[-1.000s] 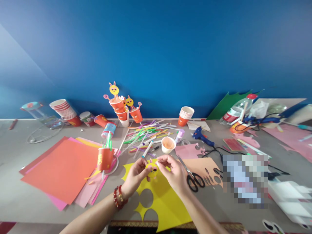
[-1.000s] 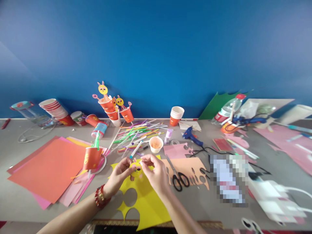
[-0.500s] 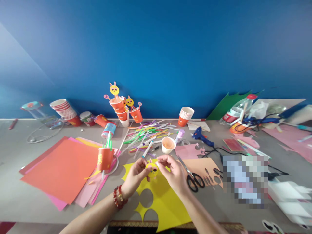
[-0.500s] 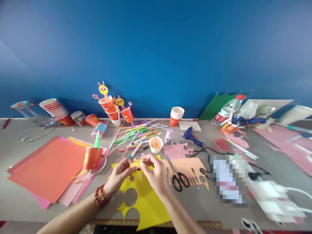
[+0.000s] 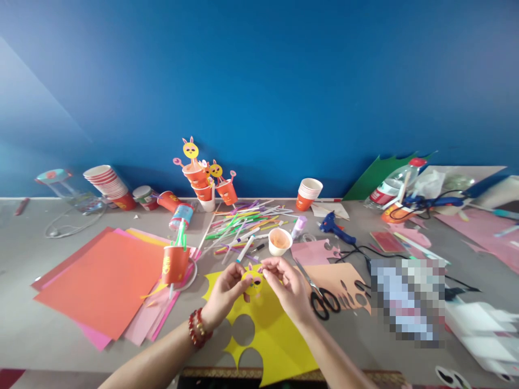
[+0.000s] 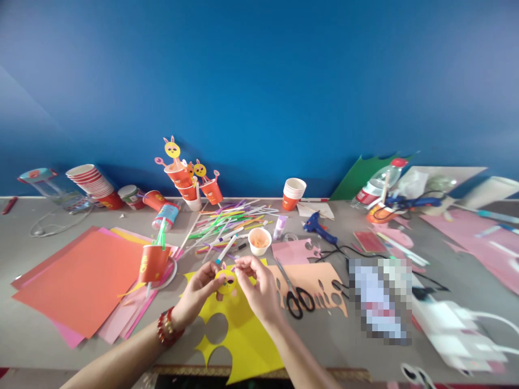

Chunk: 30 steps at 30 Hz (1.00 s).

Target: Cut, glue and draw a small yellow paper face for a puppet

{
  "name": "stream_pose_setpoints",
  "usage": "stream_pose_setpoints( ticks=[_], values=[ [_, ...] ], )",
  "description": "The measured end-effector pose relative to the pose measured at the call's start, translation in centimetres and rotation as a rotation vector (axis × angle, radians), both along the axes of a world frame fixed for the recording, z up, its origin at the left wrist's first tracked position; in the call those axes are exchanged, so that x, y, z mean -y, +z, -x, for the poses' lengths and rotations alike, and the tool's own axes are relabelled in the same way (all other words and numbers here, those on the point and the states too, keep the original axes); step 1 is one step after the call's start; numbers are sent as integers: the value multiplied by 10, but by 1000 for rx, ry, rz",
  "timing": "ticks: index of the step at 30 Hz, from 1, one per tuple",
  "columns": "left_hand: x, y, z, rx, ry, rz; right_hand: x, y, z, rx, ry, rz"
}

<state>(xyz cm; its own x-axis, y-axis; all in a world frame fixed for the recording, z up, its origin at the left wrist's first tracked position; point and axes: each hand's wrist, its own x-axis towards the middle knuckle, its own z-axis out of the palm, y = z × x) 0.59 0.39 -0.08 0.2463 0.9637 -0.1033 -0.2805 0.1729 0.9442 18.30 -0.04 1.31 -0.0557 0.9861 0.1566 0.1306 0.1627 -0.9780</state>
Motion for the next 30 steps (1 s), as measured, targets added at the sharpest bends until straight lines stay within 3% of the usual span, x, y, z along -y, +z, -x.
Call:
stream_pose_setpoints(
  ticks=[30],
  values=[
    [1, 0, -2, -25, -14, -39, -3, -6, 5, -137, 82, 42]
  ],
)
